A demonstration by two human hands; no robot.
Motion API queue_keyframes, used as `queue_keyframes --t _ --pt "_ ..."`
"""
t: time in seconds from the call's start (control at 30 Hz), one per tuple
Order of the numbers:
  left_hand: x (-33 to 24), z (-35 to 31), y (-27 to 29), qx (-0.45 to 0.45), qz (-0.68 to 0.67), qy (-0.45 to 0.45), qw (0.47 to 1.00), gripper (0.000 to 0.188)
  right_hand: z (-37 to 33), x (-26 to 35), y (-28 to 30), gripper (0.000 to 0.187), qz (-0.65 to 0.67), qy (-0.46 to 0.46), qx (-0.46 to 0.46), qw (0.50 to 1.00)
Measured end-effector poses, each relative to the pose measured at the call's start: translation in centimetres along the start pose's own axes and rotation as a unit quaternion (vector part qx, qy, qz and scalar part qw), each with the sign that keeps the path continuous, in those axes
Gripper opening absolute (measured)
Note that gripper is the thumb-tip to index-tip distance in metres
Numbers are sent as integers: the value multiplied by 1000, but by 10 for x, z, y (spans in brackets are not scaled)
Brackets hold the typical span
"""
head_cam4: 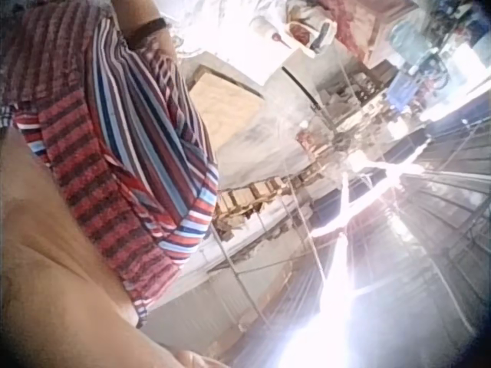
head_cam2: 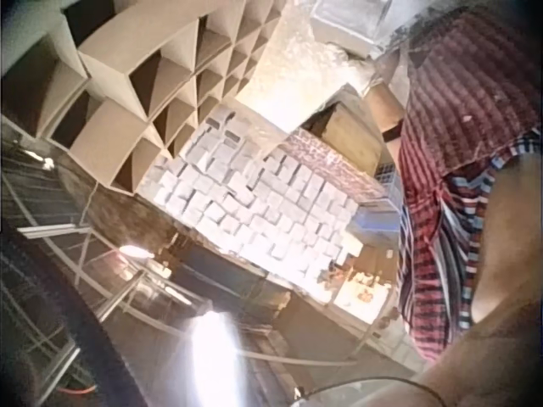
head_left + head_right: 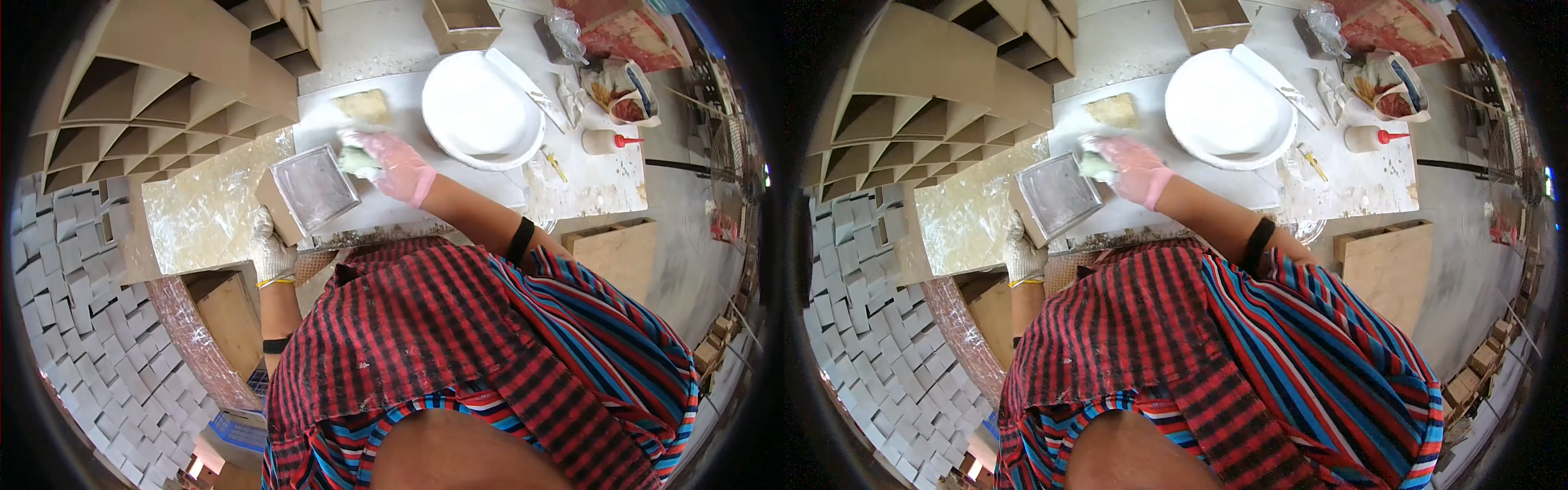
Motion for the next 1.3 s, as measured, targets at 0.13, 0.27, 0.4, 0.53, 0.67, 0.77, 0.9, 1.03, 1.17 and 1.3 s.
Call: queue_keyframes --t 0.13,0.27,0.4,0.53,0.67,0.77,0.9,1.03,1.17,1.3 --pt "3 -1 -6 9 3 -17 1000 40 12 22 -10 59 -11 65 11 998" --pt "2 1 -6 -4 16 -19 1000 39 1 11 -32 56 331 -128 159 921" --pt "10 5 0 -5 2 -8 1000 38 -1 21 -19 42 44 88 118 988" --pt "10 6 -10 19 24 -8 1000 38 9 23 -17 38 -2 123 72 990" --pt "7 3 -6 2 14 -22 1000 39 -15 28 -30 41 158 7 215 964" --pt "-4 -2 -1 -14 -2 -39 999 37 -26 9 -11 44 411 -184 158 879" --pt "-37 -16 -12 -22 63 -141 988 33 -30 -9 0 59 741 -233 75 626" --pt "-77 -46 -65 -15 257 -246 934 31 -38 -18 -9 56 802 -251 51 539" --pt "-84 -77 -131 4 567 -397 721 34 -38 -24 16 50 661 -276 2 697" --pt "-28 -81 -154 85 734 -479 474 41 -19 -23 35 49 488 -286 -16 824"
Point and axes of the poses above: each hand's wrist, its own z-axis towards the middle knuckle, its own y-axis out of the back of the hand, x = y × z, the point moved 7 cm from there along z, towards the middle knuckle, and after that the axes turned 12 degrees about z, right-handed, at the moved point
